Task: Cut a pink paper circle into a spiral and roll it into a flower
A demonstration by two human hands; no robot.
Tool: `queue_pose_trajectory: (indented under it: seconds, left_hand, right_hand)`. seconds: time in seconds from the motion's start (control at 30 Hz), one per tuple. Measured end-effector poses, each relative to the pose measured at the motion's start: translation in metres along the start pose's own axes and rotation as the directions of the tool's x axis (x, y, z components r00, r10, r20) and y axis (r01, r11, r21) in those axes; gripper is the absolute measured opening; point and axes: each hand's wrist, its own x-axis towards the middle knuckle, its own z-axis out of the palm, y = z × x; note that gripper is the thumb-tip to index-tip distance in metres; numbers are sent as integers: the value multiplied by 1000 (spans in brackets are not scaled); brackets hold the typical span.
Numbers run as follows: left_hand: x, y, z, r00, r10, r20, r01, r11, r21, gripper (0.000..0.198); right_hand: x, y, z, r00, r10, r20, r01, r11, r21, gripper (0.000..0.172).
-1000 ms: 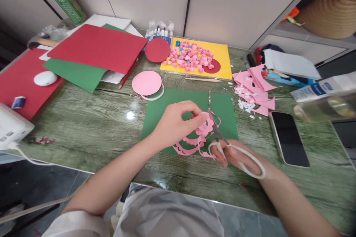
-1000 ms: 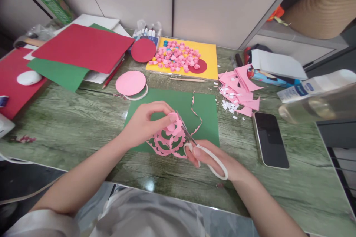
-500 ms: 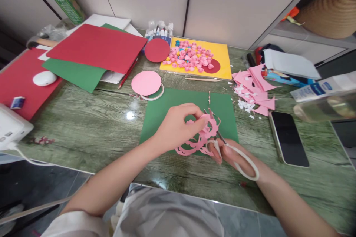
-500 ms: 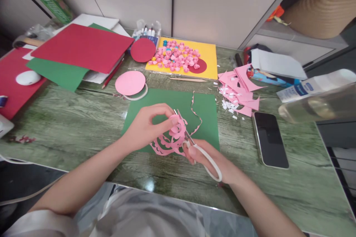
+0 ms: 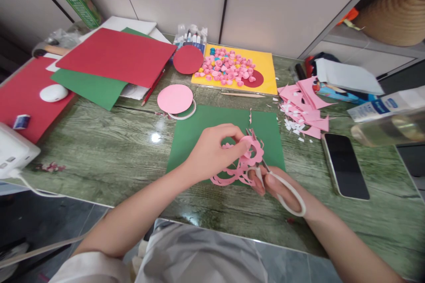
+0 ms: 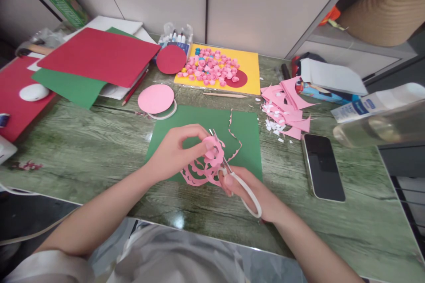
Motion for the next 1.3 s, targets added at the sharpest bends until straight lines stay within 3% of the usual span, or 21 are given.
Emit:
queue_pose_trajectory:
  seconds: [0.6, 1.3]
  left_hand:
    - [0, 2, -2, 999, -43, -8, 43, 999, -28, 17]
    - [1, 1, -6, 999, -36, -18, 35, 998, -45, 20]
  right_hand:
    - [0, 0, -1, 999, 47, 3, -47, 996, -81, 48]
    - [-1, -5, -1, 997, 81, 15, -80, 996, -48, 44]
